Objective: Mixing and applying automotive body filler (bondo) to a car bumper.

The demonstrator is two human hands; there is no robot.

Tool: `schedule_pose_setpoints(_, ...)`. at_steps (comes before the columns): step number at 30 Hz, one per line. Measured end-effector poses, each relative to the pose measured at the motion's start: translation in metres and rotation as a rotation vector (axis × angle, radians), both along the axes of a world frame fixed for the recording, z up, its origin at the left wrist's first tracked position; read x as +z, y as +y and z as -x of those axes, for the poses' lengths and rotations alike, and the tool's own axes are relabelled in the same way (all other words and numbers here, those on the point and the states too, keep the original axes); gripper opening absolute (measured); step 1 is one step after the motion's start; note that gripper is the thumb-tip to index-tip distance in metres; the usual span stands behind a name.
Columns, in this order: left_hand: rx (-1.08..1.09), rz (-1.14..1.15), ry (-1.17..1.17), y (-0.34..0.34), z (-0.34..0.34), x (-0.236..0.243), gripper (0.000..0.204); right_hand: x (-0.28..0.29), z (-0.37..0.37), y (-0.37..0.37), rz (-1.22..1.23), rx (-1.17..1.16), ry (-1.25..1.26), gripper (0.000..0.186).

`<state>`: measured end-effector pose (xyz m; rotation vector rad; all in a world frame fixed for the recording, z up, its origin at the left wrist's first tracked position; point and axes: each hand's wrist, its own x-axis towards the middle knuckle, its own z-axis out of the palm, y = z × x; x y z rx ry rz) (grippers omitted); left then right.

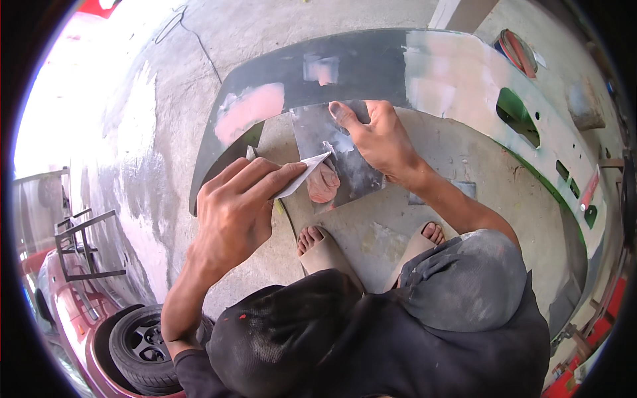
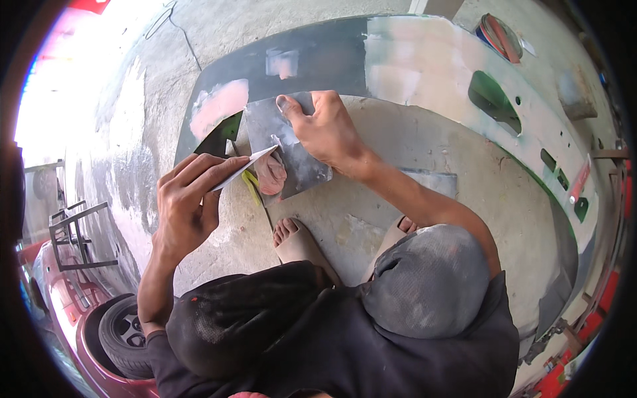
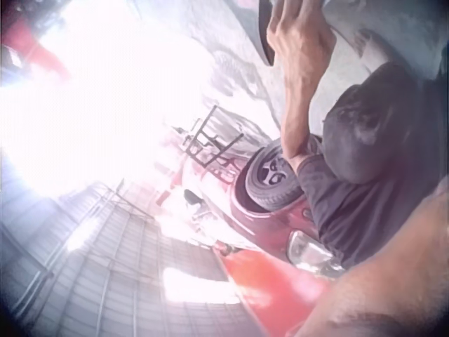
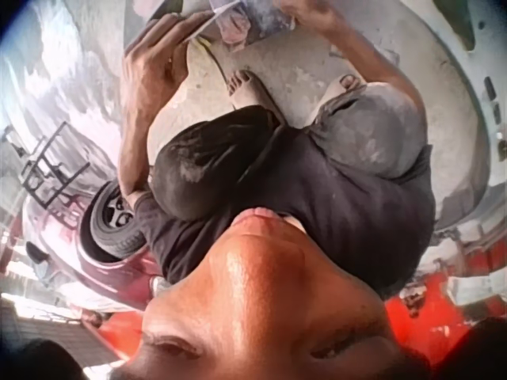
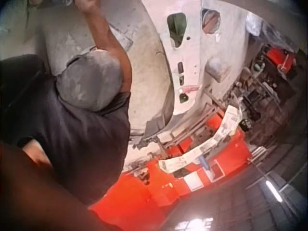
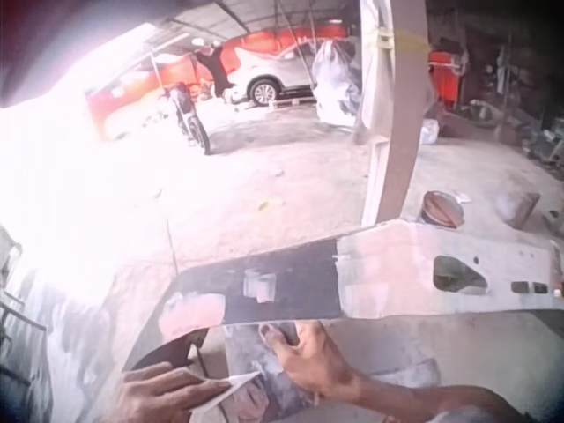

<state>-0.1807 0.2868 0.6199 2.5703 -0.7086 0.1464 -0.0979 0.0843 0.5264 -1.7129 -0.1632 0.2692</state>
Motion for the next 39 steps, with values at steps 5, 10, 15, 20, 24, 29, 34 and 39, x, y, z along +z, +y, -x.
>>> schedule_pose_setpoints(5, 0.021, 0.167, 0.233, 0.003, 0.003, -0.012, 0.034, 0.008, 0.001, -0.006, 0.067, 0.01, 0.165, 0.043)
schedule_pose_setpoints(10, -0.024, 0.282, 0.594, 0.004, 0.021, -0.025, 0.013, -0.008, -0.005, -0.008, 0.055, -0.061, 0.126, 0.041)
schedule_pose_setpoints(15, 0.171, 0.677, 0.258, 0.021, 0.032, -0.015, 0.03, -0.01, -0.003, -0.005, -0.053, -0.043, 0.146, 0.039)
schedule_pose_setpoints(20, -0.093, 0.118, -0.398, -0.013, 0.034, -0.059, 0.056, -0.002, -0.007, -0.002, -0.161, -0.062, 0.226, 0.035)
schedule_pose_setpoints(24, 0.071, 0.2, -0.413, -0.01, 0.05, -0.105, 0.059, 0.017, -0.003, -0.005, -0.35, -0.033, 0.398, 0.032)
schedule_pose_setpoints(29, 0.109, 0.25, -0.1, -0.002, 0.054, -0.132, 0.041, 0.024, -0.017, -0.012, -0.472, -0.058, 0.407, 0.028)
schedule_pose_setpoints(34, 0.275, 0.535, 0.028, 0.022, 0.029, -0.046, 0.017, 0.007, -0.009, -0.019, -0.12, -0.102, 0.209, 0.029)
schedule_pose_setpoints(39, -0.097, -0.033, -0.283, -0.001, 0.011, -0.005, 0.038, 0.007, -0.009, -0.011, -0.059, -0.062, 0.174, 0.033)
